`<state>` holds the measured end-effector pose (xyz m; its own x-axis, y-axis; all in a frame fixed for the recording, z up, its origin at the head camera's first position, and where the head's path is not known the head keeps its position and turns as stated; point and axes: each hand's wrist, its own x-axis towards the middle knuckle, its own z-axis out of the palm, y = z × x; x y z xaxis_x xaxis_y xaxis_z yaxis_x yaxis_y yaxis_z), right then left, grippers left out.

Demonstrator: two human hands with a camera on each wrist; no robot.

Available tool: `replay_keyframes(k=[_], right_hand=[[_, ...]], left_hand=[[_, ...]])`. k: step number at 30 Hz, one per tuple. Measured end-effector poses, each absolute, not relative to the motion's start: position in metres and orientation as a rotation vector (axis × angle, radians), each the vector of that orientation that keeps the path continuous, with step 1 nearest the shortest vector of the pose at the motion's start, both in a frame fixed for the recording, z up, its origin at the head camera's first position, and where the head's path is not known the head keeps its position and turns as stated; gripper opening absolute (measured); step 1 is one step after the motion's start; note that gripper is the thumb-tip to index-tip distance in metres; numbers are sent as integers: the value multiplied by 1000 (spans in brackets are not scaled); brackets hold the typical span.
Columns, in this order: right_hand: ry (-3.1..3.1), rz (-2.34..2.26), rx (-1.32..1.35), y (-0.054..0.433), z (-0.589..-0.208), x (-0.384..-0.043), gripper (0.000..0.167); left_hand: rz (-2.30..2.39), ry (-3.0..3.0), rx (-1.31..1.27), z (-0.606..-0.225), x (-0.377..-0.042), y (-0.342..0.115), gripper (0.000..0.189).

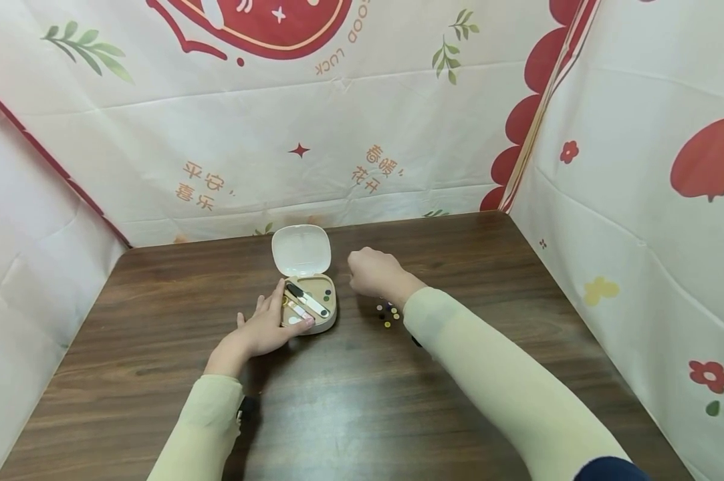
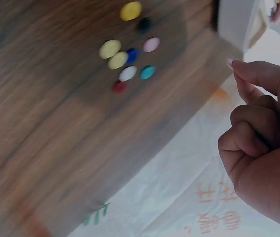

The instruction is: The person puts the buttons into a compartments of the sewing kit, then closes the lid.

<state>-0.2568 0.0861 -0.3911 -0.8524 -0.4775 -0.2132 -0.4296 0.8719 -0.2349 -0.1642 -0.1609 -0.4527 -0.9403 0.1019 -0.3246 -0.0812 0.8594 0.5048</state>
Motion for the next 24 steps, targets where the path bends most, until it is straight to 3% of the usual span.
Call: replay_keyframes(k=[4,11,24], right_hand=[[2785,-299,-708,68,-387,-256,29],[2758,-390,-712,45,-391,-255,33],[2713,-458,-647,37,-402,-252,30]], left_hand=[[790,2695,18,-455,-164,-162,126],[770,2689,10,-454,-165,-162,123],[774,2686,17,-452,-164,-161,122]])
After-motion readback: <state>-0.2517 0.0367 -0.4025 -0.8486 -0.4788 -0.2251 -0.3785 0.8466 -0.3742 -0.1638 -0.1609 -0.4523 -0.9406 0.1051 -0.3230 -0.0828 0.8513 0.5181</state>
